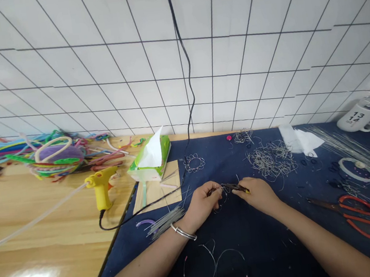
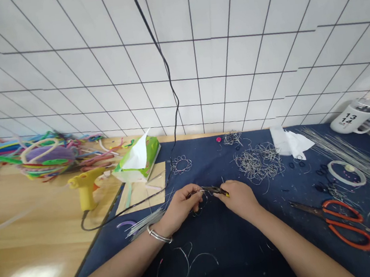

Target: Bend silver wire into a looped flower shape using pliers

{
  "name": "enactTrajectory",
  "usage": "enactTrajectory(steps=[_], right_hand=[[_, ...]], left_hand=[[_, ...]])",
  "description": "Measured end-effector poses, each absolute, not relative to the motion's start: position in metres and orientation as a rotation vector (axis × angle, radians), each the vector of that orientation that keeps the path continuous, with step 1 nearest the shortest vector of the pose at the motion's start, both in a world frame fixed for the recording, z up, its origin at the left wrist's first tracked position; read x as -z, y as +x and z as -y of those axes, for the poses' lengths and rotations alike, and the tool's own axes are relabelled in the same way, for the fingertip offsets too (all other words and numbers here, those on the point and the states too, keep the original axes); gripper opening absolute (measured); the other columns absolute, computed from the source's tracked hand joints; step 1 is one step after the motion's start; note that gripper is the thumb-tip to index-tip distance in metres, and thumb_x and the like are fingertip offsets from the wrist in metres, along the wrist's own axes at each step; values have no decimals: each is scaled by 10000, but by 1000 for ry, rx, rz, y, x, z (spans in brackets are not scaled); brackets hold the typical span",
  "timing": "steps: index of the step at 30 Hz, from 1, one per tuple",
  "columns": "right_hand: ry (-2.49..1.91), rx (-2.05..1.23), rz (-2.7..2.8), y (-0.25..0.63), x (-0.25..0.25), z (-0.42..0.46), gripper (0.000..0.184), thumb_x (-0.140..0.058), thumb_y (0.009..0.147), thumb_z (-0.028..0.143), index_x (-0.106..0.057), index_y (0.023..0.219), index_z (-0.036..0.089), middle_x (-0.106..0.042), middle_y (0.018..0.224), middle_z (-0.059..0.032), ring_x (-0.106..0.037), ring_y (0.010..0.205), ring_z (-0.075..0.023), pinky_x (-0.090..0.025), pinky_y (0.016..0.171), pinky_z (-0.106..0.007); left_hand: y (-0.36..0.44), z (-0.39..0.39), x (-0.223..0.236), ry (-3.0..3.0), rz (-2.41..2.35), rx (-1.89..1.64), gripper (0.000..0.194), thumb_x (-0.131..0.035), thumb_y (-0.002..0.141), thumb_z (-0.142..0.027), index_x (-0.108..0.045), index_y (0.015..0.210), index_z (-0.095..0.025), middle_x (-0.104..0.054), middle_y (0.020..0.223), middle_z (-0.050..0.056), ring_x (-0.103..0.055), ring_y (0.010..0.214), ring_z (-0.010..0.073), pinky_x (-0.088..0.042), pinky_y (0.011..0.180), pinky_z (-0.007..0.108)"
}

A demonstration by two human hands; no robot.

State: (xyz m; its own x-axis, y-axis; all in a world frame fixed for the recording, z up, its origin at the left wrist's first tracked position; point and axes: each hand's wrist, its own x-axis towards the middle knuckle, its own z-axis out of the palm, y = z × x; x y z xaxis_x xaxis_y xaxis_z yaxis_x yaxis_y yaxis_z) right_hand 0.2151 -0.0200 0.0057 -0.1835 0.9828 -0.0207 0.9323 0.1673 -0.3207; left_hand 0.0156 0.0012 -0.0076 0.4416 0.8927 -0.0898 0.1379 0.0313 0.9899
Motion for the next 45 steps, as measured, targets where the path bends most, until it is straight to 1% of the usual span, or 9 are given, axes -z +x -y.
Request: enactTrajectory(steps=[6,11,16,22,25,30,36,40,45], right_hand=[[-1851,-485,2218,215,-7,20,372,-434,817,471,-497,595,179,-493,631,22,-441,565,-73,-243,527,-210],[-1830,-441,2233,215,-6,22,338,-441,822,450,-519,627,184,-501,647,21,-445,587,-79,-245,532,-210],[-1812,-204,2286,215,-8,26,255,-466,823,373,-530,658,189,-499,657,10,-450,639,-101,-266,583,-226],[-1810,256,2317,208,-15,33,114,-490,783,208,-537,682,184,-505,708,-27,-419,730,-151,-256,679,-283],[-1804,386,2312,205,-18,36,105,-488,776,206,-534,685,181,-494,707,-39,-395,740,-168,-245,687,-304],[-1832,507,2278,203,-20,38,142,-441,807,196,-531,698,176,-473,702,-49,-365,729,-178,-233,681,-325],[-1837,553,2247,202,-24,38,164,-420,823,194,-549,725,167,-469,706,-58,-359,736,-184,-227,679,-331],[-1787,464,2231,206,-26,35,134,-452,808,206,-576,772,168,-485,725,-59,-376,781,-189,-237,705,-319],[-1766,377,2274,208,-24,33,131,-466,796,207,-571,724,179,-488,714,-49,-380,766,-175,-240,698,-302]], left_hand=[[16,-1,3,1433,-932,-757,224,-471,805,-341,-570,767,-144,-542,651,-11,-435,463,51,-351,476,180],[17,-1,6,1433,-960,-763,260,-464,806,-372,-577,763,-142,-545,628,-10,-433,458,57,-339,471,184],[17,-1,10,1448,-1039,-817,299,-451,809,-414,-565,733,-148,-499,513,-31,-429,451,73,-338,487,192],[16,0,7,1491,-1068,-819,306,-418,826,-423,-541,734,-159,-495,500,-36,-420,461,78,-343,509,198],[16,0,7,1511,-1086,-815,299,-411,831,-420,-537,747,-163,-500,509,-35,-418,465,79,-343,512,200],[18,1,5,1536,-1095,-841,282,-396,842,-401,-532,764,-167,-506,529,-34,-439,486,86,-349,523,203],[19,3,0,1571,-1099,-873,252,-400,845,-365,-532,768,-165,-523,577,-27,-462,515,88,-358,546,203],[18,2,1,1560,-1092,-894,242,-407,842,-365,-537,794,-166,-529,597,-23,-465,522,91,-353,539,205],[18,2,0,1527,-1090,-895,265,-422,830,-392,-552,796,-164,-528,570,-26,-448,502,90,-344,527,207]])
